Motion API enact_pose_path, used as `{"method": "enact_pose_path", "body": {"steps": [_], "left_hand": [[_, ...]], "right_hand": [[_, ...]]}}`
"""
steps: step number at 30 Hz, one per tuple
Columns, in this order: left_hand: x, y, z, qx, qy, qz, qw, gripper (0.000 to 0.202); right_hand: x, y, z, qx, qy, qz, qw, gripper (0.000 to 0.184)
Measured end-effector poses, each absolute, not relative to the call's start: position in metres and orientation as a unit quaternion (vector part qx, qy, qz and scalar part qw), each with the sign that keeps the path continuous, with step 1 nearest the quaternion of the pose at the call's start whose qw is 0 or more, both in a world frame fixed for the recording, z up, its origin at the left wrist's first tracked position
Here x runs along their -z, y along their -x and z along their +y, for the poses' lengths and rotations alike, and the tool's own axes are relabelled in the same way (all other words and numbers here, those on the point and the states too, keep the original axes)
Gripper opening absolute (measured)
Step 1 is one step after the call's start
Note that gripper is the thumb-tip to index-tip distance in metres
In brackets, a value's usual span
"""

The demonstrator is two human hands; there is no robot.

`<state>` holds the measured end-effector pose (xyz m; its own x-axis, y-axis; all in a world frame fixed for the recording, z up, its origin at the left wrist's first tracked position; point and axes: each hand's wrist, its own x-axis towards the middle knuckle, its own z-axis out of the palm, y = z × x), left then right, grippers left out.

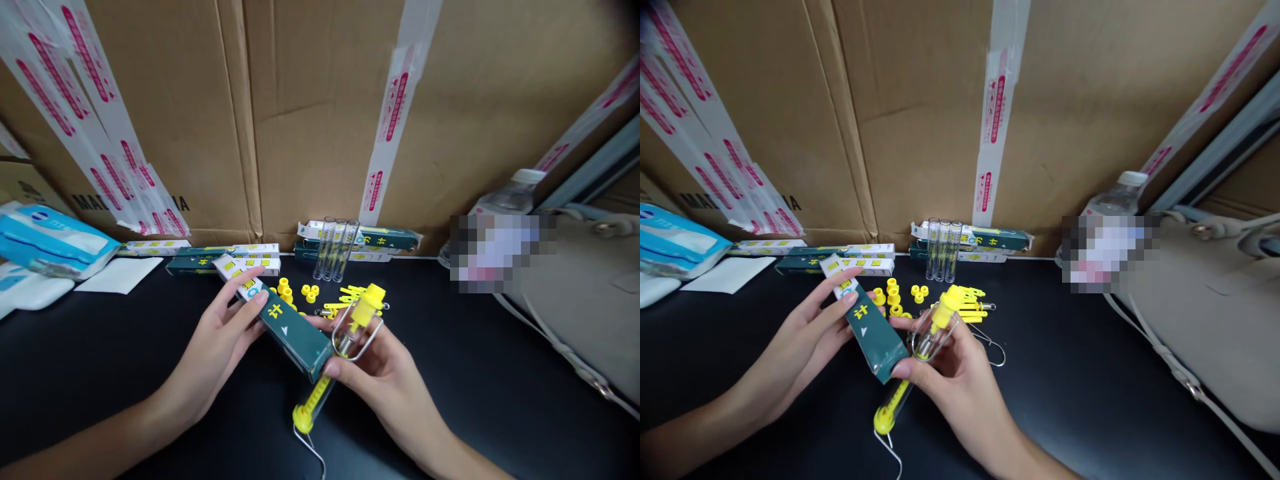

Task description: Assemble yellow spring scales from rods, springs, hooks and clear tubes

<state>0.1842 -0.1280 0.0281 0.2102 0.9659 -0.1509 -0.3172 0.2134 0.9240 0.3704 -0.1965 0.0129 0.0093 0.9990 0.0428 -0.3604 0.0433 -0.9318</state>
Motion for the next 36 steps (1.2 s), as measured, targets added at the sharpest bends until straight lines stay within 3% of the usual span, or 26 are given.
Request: {"method": "enact_pose_path", "body": {"steps": [7, 14, 16, 20, 24, 30, 36], "left_hand": [[-0.027, -0.186, -0.124, -0.498, -0.377, 0.416, 0.661, 0.039], [-0.02, -0.184, -0.122, -0.508, -0.38, 0.432, 0.641, 0.033], [-0.019, -0.184, -0.123, -0.506, -0.38, 0.435, 0.641, 0.034], [-0.02, -0.184, -0.124, -0.515, -0.38, 0.433, 0.635, 0.036], [-0.019, -0.185, -0.127, -0.532, -0.381, 0.436, 0.618, 0.039], [-0.018, -0.187, -0.131, -0.537, -0.378, 0.432, 0.619, 0.038], [-0.015, -0.186, -0.132, -0.527, -0.382, 0.434, 0.622, 0.035]], "right_hand": [[-0.01, -0.369, -0.2, -0.521, 0.415, -0.43, 0.609, 0.035], [-0.004, -0.375, -0.205, -0.231, 0.547, -0.561, 0.577, 0.016], [-0.003, -0.376, -0.203, -0.233, 0.546, -0.556, 0.582, 0.013], [-0.003, -0.376, -0.199, -0.297, 0.508, -0.543, 0.599, 0.024], [-0.004, -0.373, -0.201, -0.217, 0.533, -0.578, 0.579, 0.03], [-0.006, -0.372, -0.204, -0.143, 0.547, -0.598, 0.568, 0.022], [-0.007, -0.373, -0.203, -0.225, 0.532, -0.563, 0.591, 0.025]]}}
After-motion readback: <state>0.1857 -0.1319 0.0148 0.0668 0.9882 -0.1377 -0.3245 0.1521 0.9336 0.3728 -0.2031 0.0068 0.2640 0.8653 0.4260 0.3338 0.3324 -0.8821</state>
